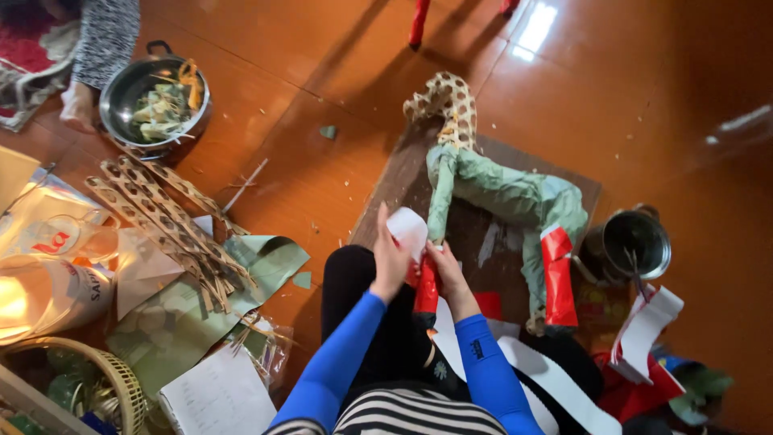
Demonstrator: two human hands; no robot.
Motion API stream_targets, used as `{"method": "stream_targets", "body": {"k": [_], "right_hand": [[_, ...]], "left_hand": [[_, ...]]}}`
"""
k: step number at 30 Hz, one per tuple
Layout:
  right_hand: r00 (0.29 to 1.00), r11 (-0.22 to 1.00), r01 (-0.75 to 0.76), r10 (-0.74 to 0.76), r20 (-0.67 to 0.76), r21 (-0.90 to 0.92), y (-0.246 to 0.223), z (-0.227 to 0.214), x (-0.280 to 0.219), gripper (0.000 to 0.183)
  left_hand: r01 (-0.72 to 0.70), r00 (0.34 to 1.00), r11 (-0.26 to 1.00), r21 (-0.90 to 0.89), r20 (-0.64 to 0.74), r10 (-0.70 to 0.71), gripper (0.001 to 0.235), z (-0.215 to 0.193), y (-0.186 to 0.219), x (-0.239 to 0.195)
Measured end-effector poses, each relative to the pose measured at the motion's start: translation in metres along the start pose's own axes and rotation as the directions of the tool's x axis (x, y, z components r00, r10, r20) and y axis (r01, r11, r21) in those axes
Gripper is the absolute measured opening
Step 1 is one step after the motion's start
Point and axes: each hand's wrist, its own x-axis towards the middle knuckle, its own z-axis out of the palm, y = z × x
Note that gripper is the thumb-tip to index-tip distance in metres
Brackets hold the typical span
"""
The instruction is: Cutting paper strips and wrapping them around the legs of a giraffe model.
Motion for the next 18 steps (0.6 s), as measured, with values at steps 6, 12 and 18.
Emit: {"method": "stream_targets", "body": {"k": [6, 12, 18], "right_hand": [[0.723, 0.222, 0.461, -0.656, 0.218, -0.859, -0.025, 0.016, -0.048, 0.055], [0.818, 0.867, 0.367, -0.473, -0.328, -0.336, -0.032, 0.001, -0.026, 0.045], [0.879, 0.967, 0.148, -0.032, -0.476, 0.209, -0.019, -0.004, -0.025, 0.049]], "left_hand": [[-0.374, 0.927, 0.911, 0.174, 0.094, 0.363, 0.062, 0.087, -0.014, 0.037], [-0.486, 0.873, 0.870, 0.085, 0.085, 0.479, 0.058, 0.064, 0.034, -0.001], [0.604, 0.721, 0.775, -0.186, 0.543, -0.431, 0.092, 0.070, -0.080, -0.019]]}}
